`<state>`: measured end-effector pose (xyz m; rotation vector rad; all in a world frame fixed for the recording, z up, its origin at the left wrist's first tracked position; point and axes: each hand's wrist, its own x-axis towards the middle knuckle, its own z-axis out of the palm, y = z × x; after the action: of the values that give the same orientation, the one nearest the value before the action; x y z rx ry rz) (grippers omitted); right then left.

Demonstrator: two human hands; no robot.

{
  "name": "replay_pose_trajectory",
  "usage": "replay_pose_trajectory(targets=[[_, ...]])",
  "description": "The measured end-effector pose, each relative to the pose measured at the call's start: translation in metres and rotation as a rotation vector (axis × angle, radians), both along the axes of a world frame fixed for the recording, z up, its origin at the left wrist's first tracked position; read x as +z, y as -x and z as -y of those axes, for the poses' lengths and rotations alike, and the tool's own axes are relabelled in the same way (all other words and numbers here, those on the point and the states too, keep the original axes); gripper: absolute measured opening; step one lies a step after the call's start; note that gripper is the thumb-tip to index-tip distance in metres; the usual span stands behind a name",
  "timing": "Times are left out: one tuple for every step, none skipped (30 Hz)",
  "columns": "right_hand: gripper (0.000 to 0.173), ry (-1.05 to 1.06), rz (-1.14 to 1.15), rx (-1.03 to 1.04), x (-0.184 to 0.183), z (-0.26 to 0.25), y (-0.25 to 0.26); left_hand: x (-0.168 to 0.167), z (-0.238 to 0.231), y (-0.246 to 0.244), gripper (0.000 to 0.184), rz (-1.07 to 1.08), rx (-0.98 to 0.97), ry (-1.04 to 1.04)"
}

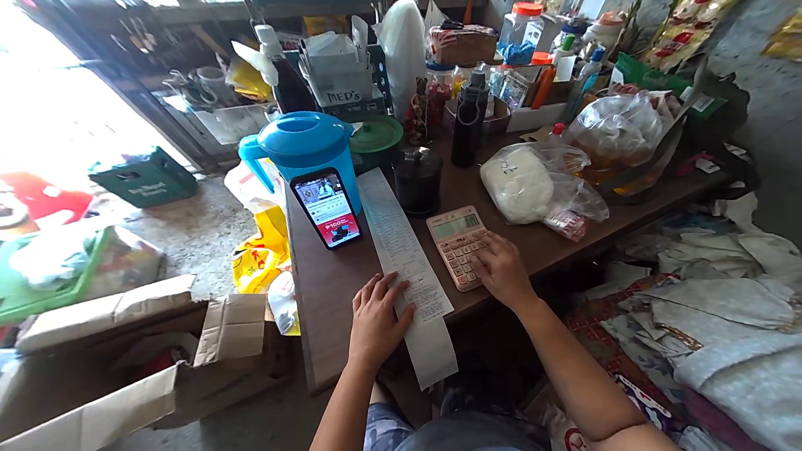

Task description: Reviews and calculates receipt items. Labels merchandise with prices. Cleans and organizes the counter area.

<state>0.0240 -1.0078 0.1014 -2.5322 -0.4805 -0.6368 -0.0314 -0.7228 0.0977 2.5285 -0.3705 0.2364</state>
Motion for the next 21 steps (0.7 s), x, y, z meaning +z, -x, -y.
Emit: replay_pose_trajectory(targets=[[0.032, -0.014, -0.006, -0.005, -0.001, 0.002, 0.003, 0.000, 0.000, 0.000, 0.043, 0.006, -0.001, 0.001], [0.032, -0.035, -0.004, -0.010, 0.000, 0.004, 0.006, -0.001, 0.000, 0.000, 0.043, 0.017, -0.002, 0.001], [0.033, -0.062, 0.000, -0.013, 0.001, 0.005, 0.008, -0.001, 0.000, 0.000, 0.044, 0.022, -0.002, 0.000], [0.034, -0.088, 0.010, -0.016, 0.003, 0.005, 0.010, -0.001, 0.000, 0.000, 0.044, 0.021, -0.002, -0.001], [0.034, -0.114, 0.025, -0.019, 0.004, 0.005, 0.011, -0.001, 0.000, 0.000, 0.043, 0.019, -0.001, -0.003], [0.034, -0.135, 0.041, -0.023, 0.005, 0.006, 0.012, -0.001, 0.000, 0.000, 0.043, 0.018, -0.001, -0.001], [0.032, -0.159, 0.052, -0.029, 0.005, 0.007, 0.013, -0.001, 0.000, 0.000, 0.043, 0.020, -0.001, 0.002], [0.031, -0.184, 0.046, -0.042, 0.006, 0.008, 0.015, -0.001, 0.000, 0.000, 0.043, 0.022, -0.001, 0.004], [0.029, -0.205, 0.034, -0.066, 0.006, 0.010, 0.016, -0.001, 0.000, 0.000, 0.043, 0.025, 0.000, 0.005], [0.028, -0.217, 0.022, -0.091, 0.006, 0.013, 0.017, -0.001, -0.001, 0.000, 0.043, 0.025, -0.001, 0.005], [0.027, -0.218, 0.009, -0.115, 0.006, 0.016, 0.017, 0.000, -0.001, 0.000, 0.042, 0.019, 0.000, 0.004], [0.026, -0.213, -0.005, -0.135, 0.005, 0.019, 0.017, 0.000, -0.001, 0.000, 0.042, 0.016, 0.000, 0.004], [0.027, -0.197, -0.006, -0.153, 0.005, 0.021, 0.017, 0.001, -0.001, 0.000, 0.042, 0.012, 0.002, 0.003], [0.028, -0.178, 0.004, -0.169, 0.005, 0.023, 0.016, 0.001, 0.000, 0.000, 0.042, 0.012, 0.004, 0.004], [0.028, -0.162, 0.021, -0.177, 0.005, 0.024, 0.016, 0.000, 0.000, 0.000, 0.043, 0.013, 0.005, 0.005], [0.028, -0.149, 0.046, -0.179, 0.005, 0.024, 0.015, 0.000, 0.000, 0.000, 0.043, 0.015, 0.006, 0.005], [0.027, -0.138, 0.069, -0.177, 0.006, 0.023, 0.013, 0.000, 0.000, 0.000, 0.043, 0.014, 0.006, 0.005], [0.025, -0.128, 0.082, -0.173, 0.007, 0.023, 0.013, 0.000, 0.000, 0.000, 0.043, 0.015, 0.004, 0.008], [0.024, -0.122, 0.090, -0.169, 0.007, 0.022, 0.012, 0.001, 0.000, 0.000, 0.043, 0.014, 0.003, 0.011], [0.024, -0.119, 0.094, -0.166, 0.007, 0.022, 0.012, 0.001, 0.000, 0.000, 0.043, 0.011, 0.003, 0.010], [0.024, -0.115, 0.095, -0.165, 0.006, 0.022, 0.011, 0.001, 0.000, 0.000, 0.043, 0.006, 0.005, 0.006]])
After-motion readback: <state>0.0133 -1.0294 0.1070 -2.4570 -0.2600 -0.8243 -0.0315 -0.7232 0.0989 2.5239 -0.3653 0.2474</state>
